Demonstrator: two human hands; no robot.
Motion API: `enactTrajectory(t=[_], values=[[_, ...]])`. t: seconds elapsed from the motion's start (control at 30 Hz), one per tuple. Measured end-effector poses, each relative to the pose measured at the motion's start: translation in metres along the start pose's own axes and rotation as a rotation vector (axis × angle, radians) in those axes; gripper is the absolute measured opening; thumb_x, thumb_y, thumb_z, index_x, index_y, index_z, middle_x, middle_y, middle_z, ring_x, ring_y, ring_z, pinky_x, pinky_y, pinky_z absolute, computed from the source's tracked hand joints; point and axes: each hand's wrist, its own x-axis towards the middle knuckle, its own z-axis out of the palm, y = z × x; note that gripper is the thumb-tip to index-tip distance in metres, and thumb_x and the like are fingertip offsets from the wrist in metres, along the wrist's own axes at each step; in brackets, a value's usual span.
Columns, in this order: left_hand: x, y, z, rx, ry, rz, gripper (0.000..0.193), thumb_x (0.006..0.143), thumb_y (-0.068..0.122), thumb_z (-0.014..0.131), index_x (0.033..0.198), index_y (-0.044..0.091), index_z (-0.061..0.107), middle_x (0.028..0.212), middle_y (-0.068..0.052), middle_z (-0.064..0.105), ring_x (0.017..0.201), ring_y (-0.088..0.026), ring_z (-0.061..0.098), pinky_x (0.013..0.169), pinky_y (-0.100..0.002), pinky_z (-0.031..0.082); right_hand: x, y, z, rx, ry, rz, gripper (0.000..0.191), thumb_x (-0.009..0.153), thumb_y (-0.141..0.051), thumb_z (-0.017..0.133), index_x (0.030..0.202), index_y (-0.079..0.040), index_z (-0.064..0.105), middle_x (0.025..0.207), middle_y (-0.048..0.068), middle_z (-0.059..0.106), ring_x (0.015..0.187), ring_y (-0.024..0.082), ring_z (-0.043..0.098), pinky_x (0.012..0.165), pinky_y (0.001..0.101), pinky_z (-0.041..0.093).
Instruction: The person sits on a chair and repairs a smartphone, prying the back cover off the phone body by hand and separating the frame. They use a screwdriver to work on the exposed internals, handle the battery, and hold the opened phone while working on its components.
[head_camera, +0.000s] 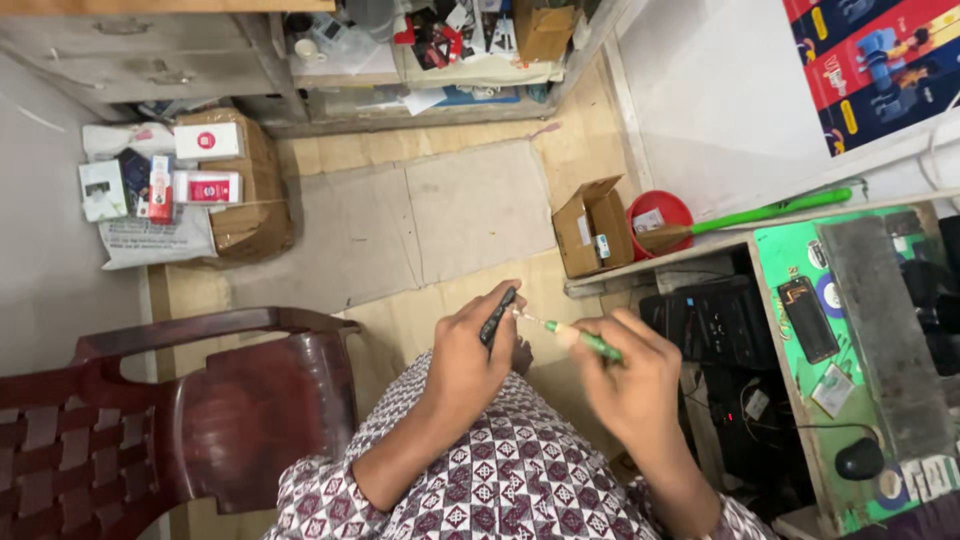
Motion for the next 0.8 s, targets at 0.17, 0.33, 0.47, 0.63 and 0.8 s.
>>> enactTrajectory(t=[0.17, 0.33, 0.47, 0.63, 0.8], values=[[0.002, -0.002, 0.006, 0.055, 0.031, 0.119, 0.033, 0.095, 0.003, 0.060, 0.128, 0.000, 0.066, 0.106, -0.017, 0.077, 0.090, -0.027, 0.078, 0.080, -0.035, 0.060, -0.002, 0.007, -0.004, -0.050, 0.014, 0.085, 0.001, 0.093, -0.001, 0.076, 0.094, -0.001, 0.076, 0.077, 0.010, 0.063, 0.063, 0.020, 0.061, 0.061, 0.0304, 0.047], [0.003, 0.001, 0.012, 0.039, -0.032, 0.068, 0.033, 0.095, 0.004, 0.059, 0.127, 0.000, 0.065, 0.104, -0.017, 0.077, 0.083, -0.026, 0.078, 0.077, -0.034, 0.060, -0.002, 0.009, -0.013, 0.095, 0.027, -0.038, 0.013, 0.083, -0.001, 0.073, 0.097, 0.000, 0.073, 0.086, 0.009, 0.068, 0.072, 0.017, 0.068, 0.063, 0.0270, 0.052], [0.003, 0.006, 0.022, -0.004, -0.070, 0.019, 0.032, 0.094, 0.005, 0.059, 0.125, -0.001, 0.067, 0.099, -0.017, 0.078, 0.077, -0.025, 0.078, 0.073, -0.033, 0.060, -0.002, 0.007, -0.019, -0.080, 0.010, 0.252, 0.005, 0.093, -0.007, 0.078, 0.092, -0.002, 0.078, 0.072, 0.013, 0.060, 0.057, 0.023, 0.058, 0.057, 0.0319, 0.044], [0.003, 0.012, 0.027, -0.033, -0.113, -0.002, 0.031, 0.095, 0.005, 0.058, 0.124, -0.003, 0.066, 0.090, -0.014, 0.078, 0.071, -0.021, 0.077, 0.069, -0.033, 0.060, -0.007, 0.007, -0.029, 0.045, 0.026, 0.093, 0.009, 0.086, -0.006, 0.072, 0.095, -0.003, 0.074, 0.075, 0.010, 0.064, 0.059, 0.020, 0.063, 0.054, 0.0290, 0.048], [0.001, 0.017, 0.031, -0.082, -0.175, -0.099, 0.025, 0.097, 0.006, 0.058, 0.117, -0.003, 0.071, 0.068, -0.013, 0.071, 0.059, -0.015, 0.068, 0.062, -0.030, 0.057, -0.010, 0.005, -0.032, 0.071, 0.007, 0.104, 0.012, 0.082, -0.005, 0.071, 0.095, -0.004, 0.073, 0.079, 0.010, 0.068, 0.060, 0.021, 0.067, 0.052, 0.0303, 0.050]])
